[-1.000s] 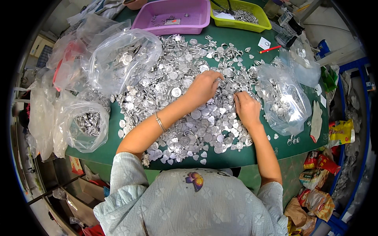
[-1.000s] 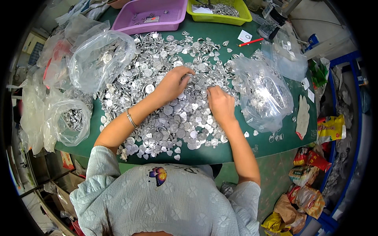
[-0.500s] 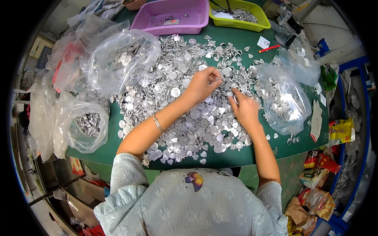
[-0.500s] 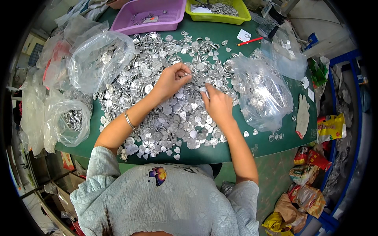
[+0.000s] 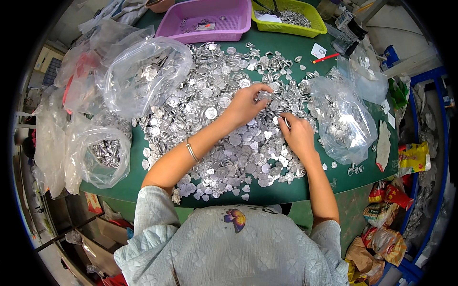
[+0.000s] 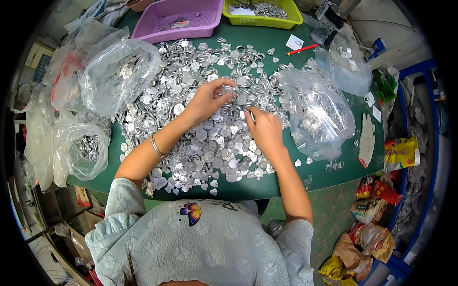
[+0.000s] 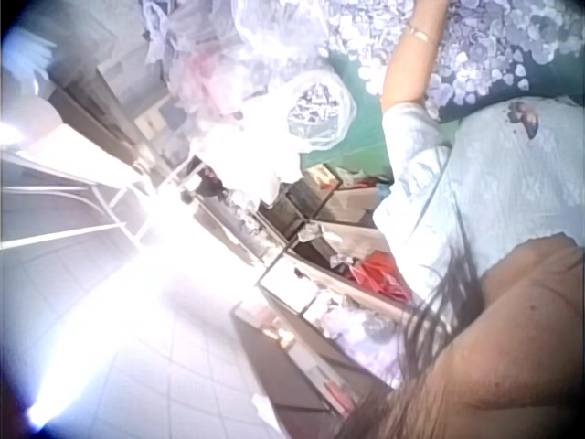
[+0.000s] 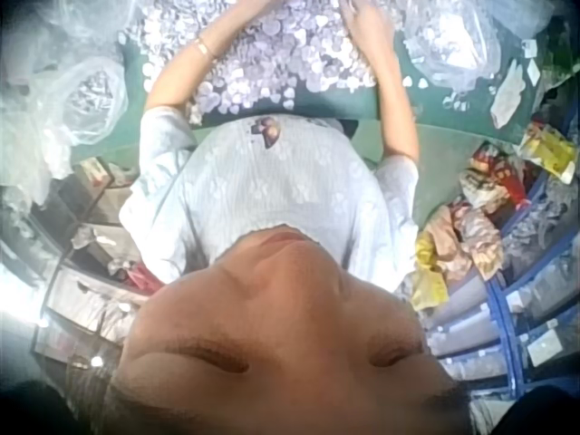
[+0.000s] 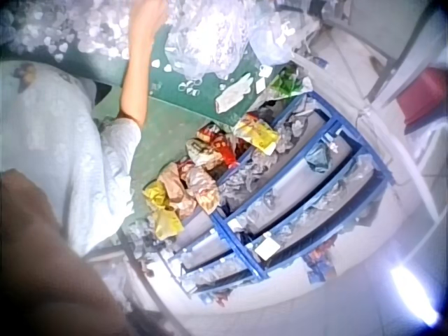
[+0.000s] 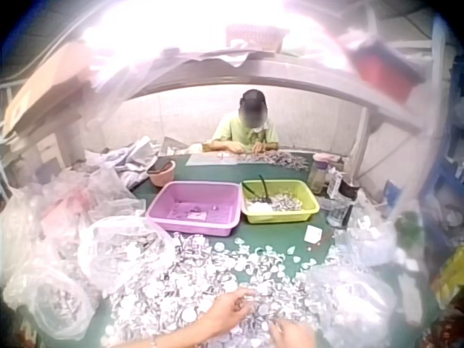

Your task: The person sorts a large pile of small silver metal discs on a green table by hand, picking them up and placing them into clear plastic bags. The person repeatedly scoops and separates the discs, organizing them into different piles and bags throughout the clip.

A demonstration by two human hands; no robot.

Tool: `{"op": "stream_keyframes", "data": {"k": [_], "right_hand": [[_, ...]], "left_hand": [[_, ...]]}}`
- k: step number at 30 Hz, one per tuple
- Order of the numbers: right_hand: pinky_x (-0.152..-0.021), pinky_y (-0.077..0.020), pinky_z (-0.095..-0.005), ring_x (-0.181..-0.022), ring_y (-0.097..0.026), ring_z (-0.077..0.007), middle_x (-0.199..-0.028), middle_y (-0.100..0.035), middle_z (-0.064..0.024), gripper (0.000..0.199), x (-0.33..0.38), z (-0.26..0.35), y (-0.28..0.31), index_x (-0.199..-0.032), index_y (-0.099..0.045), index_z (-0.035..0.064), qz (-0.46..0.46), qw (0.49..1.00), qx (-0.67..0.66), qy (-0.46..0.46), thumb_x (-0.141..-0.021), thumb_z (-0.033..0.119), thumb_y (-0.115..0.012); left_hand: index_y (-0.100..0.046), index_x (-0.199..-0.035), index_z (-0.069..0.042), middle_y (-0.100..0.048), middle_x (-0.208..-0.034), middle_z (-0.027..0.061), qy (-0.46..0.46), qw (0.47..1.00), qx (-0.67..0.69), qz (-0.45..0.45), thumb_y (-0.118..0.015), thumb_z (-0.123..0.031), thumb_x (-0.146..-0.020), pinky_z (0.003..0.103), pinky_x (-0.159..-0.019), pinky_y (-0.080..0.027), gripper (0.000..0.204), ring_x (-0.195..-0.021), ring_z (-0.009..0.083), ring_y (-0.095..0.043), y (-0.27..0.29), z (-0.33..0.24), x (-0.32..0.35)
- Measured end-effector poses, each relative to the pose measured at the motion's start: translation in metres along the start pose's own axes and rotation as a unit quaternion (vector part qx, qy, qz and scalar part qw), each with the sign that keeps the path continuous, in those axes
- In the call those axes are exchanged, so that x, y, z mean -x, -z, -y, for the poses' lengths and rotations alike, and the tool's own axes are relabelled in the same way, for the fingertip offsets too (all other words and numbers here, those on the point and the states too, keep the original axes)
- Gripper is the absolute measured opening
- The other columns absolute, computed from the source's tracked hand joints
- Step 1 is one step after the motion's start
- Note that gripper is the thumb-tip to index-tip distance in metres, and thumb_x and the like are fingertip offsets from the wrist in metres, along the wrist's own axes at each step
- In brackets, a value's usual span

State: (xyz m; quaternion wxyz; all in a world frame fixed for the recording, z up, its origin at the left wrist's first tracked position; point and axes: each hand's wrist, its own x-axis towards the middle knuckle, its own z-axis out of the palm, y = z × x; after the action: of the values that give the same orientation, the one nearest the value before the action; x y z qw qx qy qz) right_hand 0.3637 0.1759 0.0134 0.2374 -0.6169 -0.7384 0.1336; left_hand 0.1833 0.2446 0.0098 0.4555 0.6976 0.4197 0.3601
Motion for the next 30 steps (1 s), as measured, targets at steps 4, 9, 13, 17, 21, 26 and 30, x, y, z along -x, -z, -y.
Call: {"op": "stream_keyframes", "data": {"k": [4, 9, 13, 17, 21, 26, 30], "right_hand": [[-0.053, -0.047, -0.0389, -0.059, -0.061, -0.0297, -0.074, -0.064, -0.011, 0.013, 0.003, -0.011, -0.001, -0.086, -0.065, 0.0051, -0.033, 0.995, 0.008, 0.094, -0.081, 0.017, -0.063], [-0.047, -0.0453, -0.0339, -0.055, -0.059, -0.0239, -0.067, -0.06, -0.007, 0.014, 0.022, -0.008, 0.009, -0.092, -0.066, 0.0079, -0.026, 0.992, 0.025, 0.121, -0.079, 0.011, -0.064], [-0.046, -0.0448, -0.0326, -0.052, -0.057, -0.023, -0.063, -0.055, -0.0055, 0.02, 0.036, -0.011, 0.014, -0.096, -0.066, 0.0085, -0.028, 0.986, 0.029, 0.163, -0.076, 0.008, -0.066], [-0.045, -0.0434, -0.0315, -0.05, -0.056, -0.0183, -0.062, -0.056, -0.0061, 0.014, 0.044, -0.011, 0.024, -0.092, -0.067, 0.0065, -0.022, 0.992, -0.067, 0.109, -0.078, 0.007, -0.065], [-0.043, -0.0342, -0.0248, -0.044, -0.045, -0.0069, -0.054, -0.051, -0.0024, 0.012, 0.047, -0.017, 0.015, -0.085, -0.067, 0.0035, -0.036, 0.948, -0.303, -0.084, -0.086, 0.012, -0.059], [-0.043, -0.028, -0.0212, -0.046, -0.036, -0.0028, -0.051, -0.043, 0.005, 0.019, 0.027, -0.016, 0.015, -0.084, -0.065, 0.0014, -0.008, 0.887, -0.406, -0.222, -0.088, 0.017, -0.056], [-0.048, -0.041, -0.0353, -0.049, -0.055, -0.024, -0.058, -0.059, -0.01, 0.026, 0.01, -0.023, 0.0, -0.083, -0.065, -0.0004, -0.052, 0.986, -0.109, -0.114, -0.086, 0.024, -0.057]], "left_hand": [[-0.059, -0.098, -0.002, -0.059, -0.082, 0.0001, 0.036, 0.999, -0.039, 0.005, -0.06, -0.007, -0.085, 0.018, -0.054, -0.039, 0.014, -0.06, 0.0042, -0.048, 0.008, -0.018, 0.003], [-0.06, -0.097, -0.002, -0.059, -0.08, 0.0006, 0.055, 0.998, 0.034, 0.007, -0.061, -0.01, -0.086, 0.017, -0.052, -0.038, 0.014, -0.058, 0.0032, -0.048, 0.013, -0.003, 0.003], [-0.057, -0.108, 0.001, -0.061, -0.092, 0.008, 0.17, 0.957, 0.225, 0.066, -0.054, -0.005, -0.089, 0.022, -0.065, -0.05, 0.02, -0.075, 0.0113, -0.06, 0.018, -0.017, 0.008], [-0.048, -0.121, 0.004, -0.059, -0.109, 0.0162, 0.201, 0.905, 0.367, 0.074, -0.043, 0.003, -0.09, 0.029, -0.083, -0.053, 0.031, -0.098, 0.0222, -0.062, 0.02, -0.029, 0.02], [-0.044, -0.125, 0.005, -0.056, -0.117, 0.0181, 0.207, 0.888, 0.401, 0.089, -0.038, 0.009, -0.088, 0.032, -0.091, -0.05, 0.038, -0.108, 0.0247, -0.057, 0.019, -0.034, 0.035], [-0.048, -0.122, 0.004, -0.06, -0.11, 0.0161, 0.205, 0.939, 0.265, 0.073, -0.044, 0.005, -0.088, 0.029, -0.084, -0.052, 0.035, -0.102, 0.0214, -0.06, 0.022, -0.032, 0.045], [-0.051, -0.119, 0.004, -0.062, -0.105, 0.0163, 0.205, 0.938, 0.278, 0.024, -0.045, 0.0, -0.09, 0.026, -0.077, -0.054, 0.03, -0.094, 0.0208, -0.063, 0.025, -0.027, 0.048]]}}
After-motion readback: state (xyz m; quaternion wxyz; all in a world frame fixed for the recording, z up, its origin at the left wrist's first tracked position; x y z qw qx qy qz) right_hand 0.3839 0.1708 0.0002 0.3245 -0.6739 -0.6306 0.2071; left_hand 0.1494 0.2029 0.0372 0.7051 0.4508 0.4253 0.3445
